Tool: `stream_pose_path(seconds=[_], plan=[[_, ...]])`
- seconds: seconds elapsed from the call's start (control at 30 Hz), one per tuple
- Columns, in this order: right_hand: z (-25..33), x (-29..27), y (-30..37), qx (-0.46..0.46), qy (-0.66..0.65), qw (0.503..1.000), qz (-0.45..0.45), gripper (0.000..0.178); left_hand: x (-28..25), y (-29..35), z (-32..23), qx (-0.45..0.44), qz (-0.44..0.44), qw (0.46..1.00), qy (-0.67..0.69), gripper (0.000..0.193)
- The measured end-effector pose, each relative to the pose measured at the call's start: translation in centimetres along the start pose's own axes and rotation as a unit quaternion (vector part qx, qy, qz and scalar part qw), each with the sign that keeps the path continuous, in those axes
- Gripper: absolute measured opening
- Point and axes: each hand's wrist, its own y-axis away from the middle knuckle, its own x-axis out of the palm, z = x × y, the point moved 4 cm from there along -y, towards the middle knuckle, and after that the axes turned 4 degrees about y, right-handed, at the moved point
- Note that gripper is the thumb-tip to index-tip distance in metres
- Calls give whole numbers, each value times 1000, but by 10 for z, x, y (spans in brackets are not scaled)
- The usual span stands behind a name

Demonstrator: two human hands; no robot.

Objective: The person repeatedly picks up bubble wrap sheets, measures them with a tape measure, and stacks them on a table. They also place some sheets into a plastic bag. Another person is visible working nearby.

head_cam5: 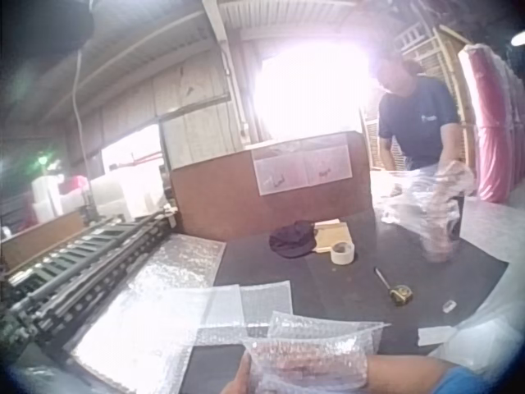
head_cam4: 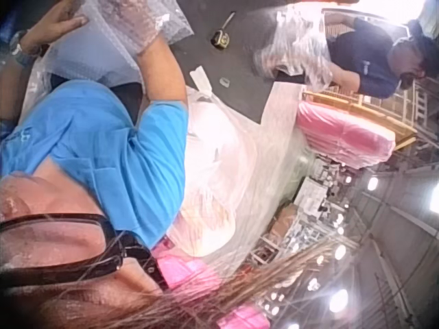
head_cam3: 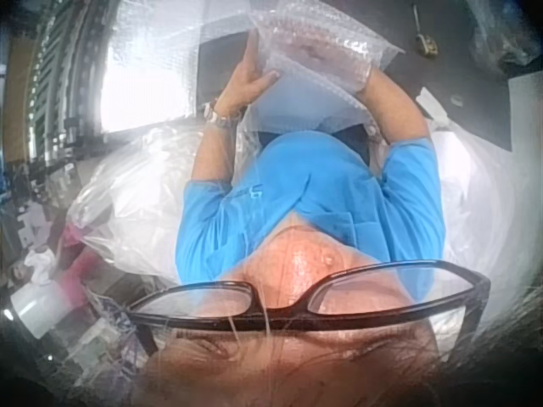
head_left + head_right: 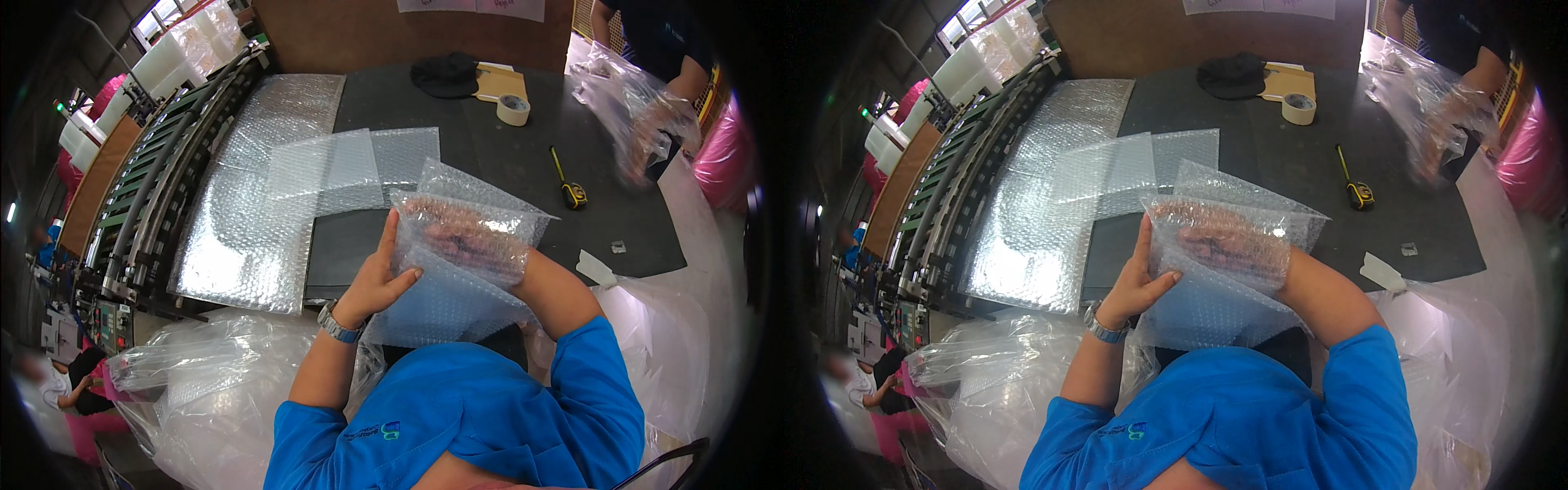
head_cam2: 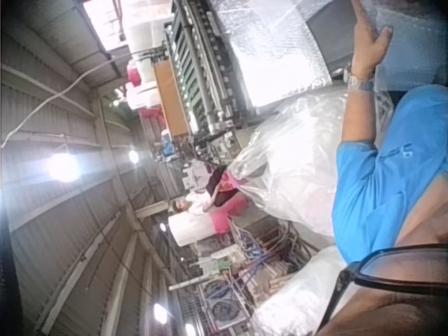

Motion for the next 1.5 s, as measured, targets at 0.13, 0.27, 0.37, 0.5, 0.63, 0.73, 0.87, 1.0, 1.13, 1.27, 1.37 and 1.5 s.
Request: stream_pose_path(seconds=[0.13, 0.27, 0.37, 0.5, 0.63, 0.73, 0.87, 1.0, 1.13, 1.27, 1.37, 1.5], plan=[[-5, -19, 0, 29, 70, 996, 50, 44, -11, 2, -5, 19, -43, 999, -20, 82], [-8, -42, 16, -6, 126, 992, 12, 46, -30, 5, -6, 17, -114, 990, 84, 75], [-14, -48, 21, -37, 64, 995, -60, 52, -35, 4, -6, 8, -136, 983, 126, 73], [-13, -32, 8, -31, 36, 999, 4, 52, -11, -1, -4, -40, -54, 992, 108, 74], [-12, -4, -1, 4, 23, 999, 43, 51, 10, 1, 6, -87, -8, 983, 162, 61], [-21, -12, -10, -18, 96, 994, 58, 48, 3, 5, 22, -126, -100, 965, 207, 48], [-32, -43, -6, -46, 157, 986, 30, 42, -7, 10, 29, -83, -188, 972, 116, 37], [-48, -110, 24, -98, -85, 984, -121, 61, -31, 11, 11, -48, -300, 925, 227, 36], [-46, -110, 27, -249, 54, 936, -242, 100, -36, 15, 6, -37, -288, 923, 254, 41], [-43, -101, 8, -121, 55, 975, -180, 86, -35, 13, -11, 8, -259, 944, 206, 39], [-50, -109, -1, -126, 43, 980, -151, 61, -44, 10, -25, -41, -191, 931, 309, 42], [-76, -118, -13, -110, 17, 987, -118, 41, -98, 30, -69, -34, -378, 910, 165, 32]])
